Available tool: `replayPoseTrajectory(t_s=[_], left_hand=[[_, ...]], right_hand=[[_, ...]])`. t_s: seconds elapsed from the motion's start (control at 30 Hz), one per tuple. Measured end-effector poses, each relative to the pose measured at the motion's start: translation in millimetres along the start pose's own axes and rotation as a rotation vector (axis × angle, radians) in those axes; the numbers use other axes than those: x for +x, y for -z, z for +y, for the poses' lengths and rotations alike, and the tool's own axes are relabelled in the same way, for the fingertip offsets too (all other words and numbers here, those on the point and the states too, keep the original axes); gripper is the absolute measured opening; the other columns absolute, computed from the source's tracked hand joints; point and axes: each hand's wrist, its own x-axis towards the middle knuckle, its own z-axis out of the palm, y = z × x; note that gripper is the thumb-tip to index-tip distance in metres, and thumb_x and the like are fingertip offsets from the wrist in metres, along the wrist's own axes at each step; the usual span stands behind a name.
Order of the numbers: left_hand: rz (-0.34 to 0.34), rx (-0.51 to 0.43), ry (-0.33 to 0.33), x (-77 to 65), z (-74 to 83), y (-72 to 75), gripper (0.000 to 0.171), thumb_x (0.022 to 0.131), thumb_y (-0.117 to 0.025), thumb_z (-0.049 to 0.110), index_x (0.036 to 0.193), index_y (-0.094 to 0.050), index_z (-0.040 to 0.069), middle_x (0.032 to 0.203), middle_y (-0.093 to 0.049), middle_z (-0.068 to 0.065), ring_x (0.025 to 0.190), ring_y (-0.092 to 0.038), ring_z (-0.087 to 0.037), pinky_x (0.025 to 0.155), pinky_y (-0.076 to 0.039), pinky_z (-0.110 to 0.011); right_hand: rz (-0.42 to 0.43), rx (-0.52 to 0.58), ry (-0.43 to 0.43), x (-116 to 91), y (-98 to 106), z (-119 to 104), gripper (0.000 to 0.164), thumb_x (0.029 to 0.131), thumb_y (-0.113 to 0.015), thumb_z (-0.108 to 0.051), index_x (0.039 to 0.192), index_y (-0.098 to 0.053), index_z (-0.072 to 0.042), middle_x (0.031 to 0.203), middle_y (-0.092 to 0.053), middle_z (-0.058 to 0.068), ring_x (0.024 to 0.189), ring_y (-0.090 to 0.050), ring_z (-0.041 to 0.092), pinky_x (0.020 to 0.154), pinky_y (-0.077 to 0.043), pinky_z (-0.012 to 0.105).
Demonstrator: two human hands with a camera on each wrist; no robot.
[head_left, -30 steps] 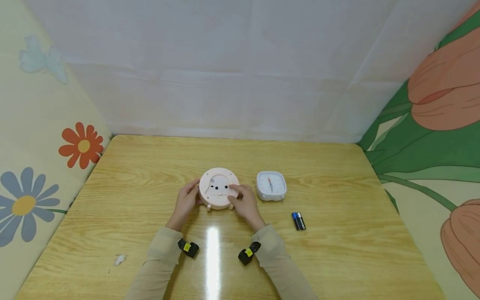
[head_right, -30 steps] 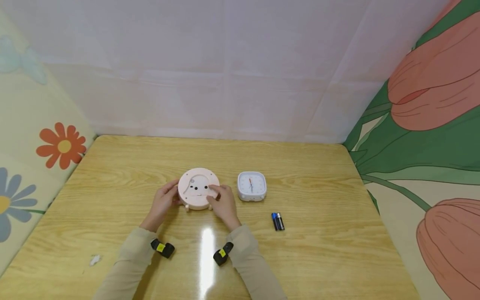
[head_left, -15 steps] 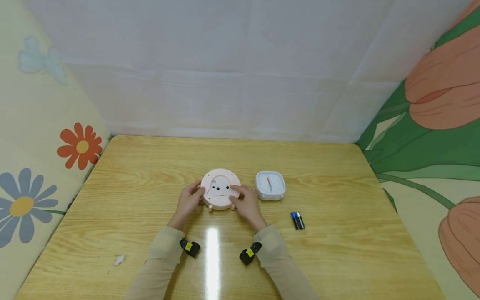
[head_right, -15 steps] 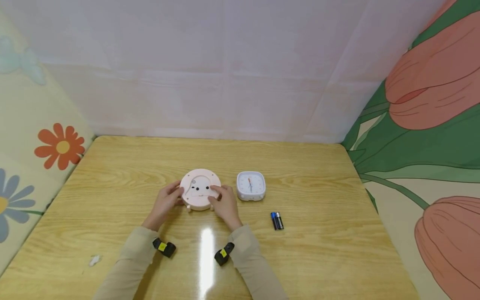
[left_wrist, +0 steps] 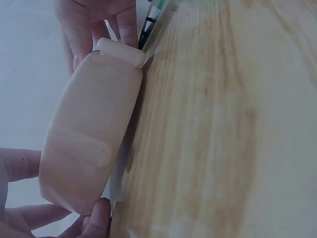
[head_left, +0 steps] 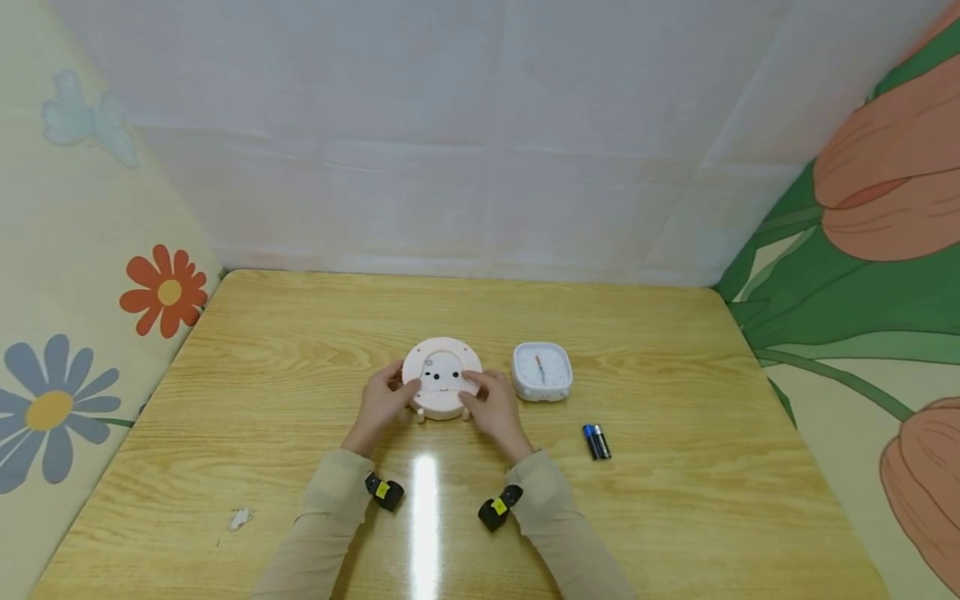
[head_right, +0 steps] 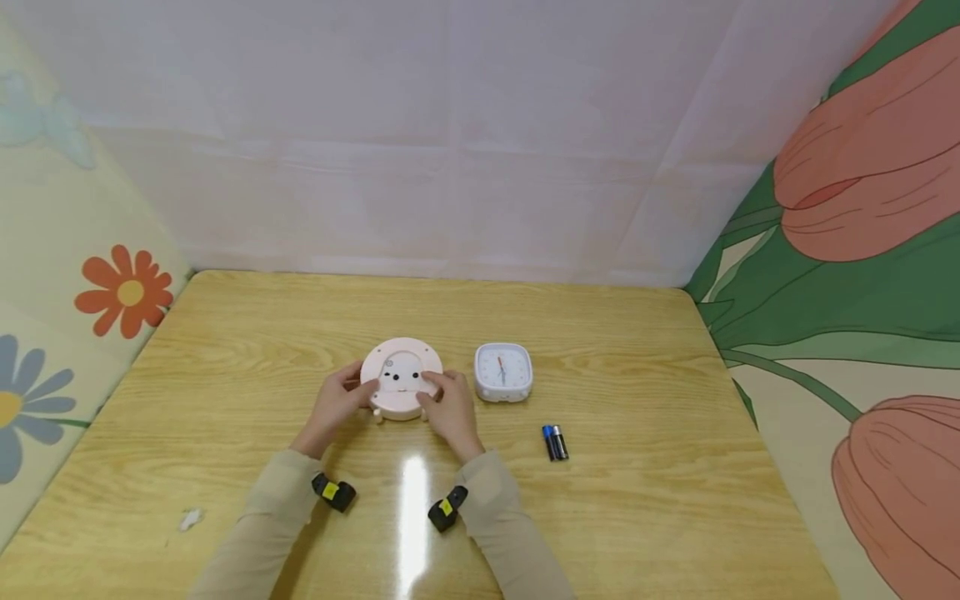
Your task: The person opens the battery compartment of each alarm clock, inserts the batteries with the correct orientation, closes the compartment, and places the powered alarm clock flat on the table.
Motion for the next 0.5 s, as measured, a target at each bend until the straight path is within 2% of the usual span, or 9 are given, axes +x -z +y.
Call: replayPoseTrajectory(t_s=[0.2, 0.37, 0.5], left_hand=[[0.017, 0.006, -0.064, -2.4, 0.6, -1.0, 0.048, 0.085, -0.059, 0.014, 0.126, -0.047, -0.009, 0.108, -0.056, -0.021, 0.094, -0.052, -0.027, 0.081, -0.045, -0.033], [-0.006, 0.018, -0.028, 0.8, -1.1, -1.2, 0.049, 0.087, -0.058, 0.012, 0.129, -0.044, -0.008, 0.115, -0.055, -0.022, 0.100, -0.051, -0.027, 0.087, -0.043, -0.036], [-0.016, 0.055, 0.004, 1.1, 0.1, -1.5, 0.047, 0.088, -0.057, 0.012, 0.129, -0.044, -0.007, 0.112, -0.056, -0.019, 0.097, -0.050, -0.024, 0.084, -0.043, -0.033]], right_hand=[[-0.005, -0.018, 0.004, 0.0, -0.9, 0.2, 0.031, 0.082, -0.065, -0.010, 0.113, -0.064, -0.006, 0.108, -0.052, 0.017, 0.089, -0.048, 0.024, 0.080, -0.041, 0.039], [-0.002, -0.014, -0.004, -0.1, -1.0, -0.5, 0.031, 0.081, -0.065, -0.010, 0.112, -0.064, -0.006, 0.109, -0.051, 0.018, 0.089, -0.048, 0.024, 0.081, -0.041, 0.039], [0.009, -0.019, 0.000, 0.4, -1.3, -1.3, 0.030, 0.081, -0.066, -0.009, 0.111, -0.065, -0.005, 0.110, -0.051, 0.019, 0.090, -0.048, 0.025, 0.082, -0.041, 0.040]])
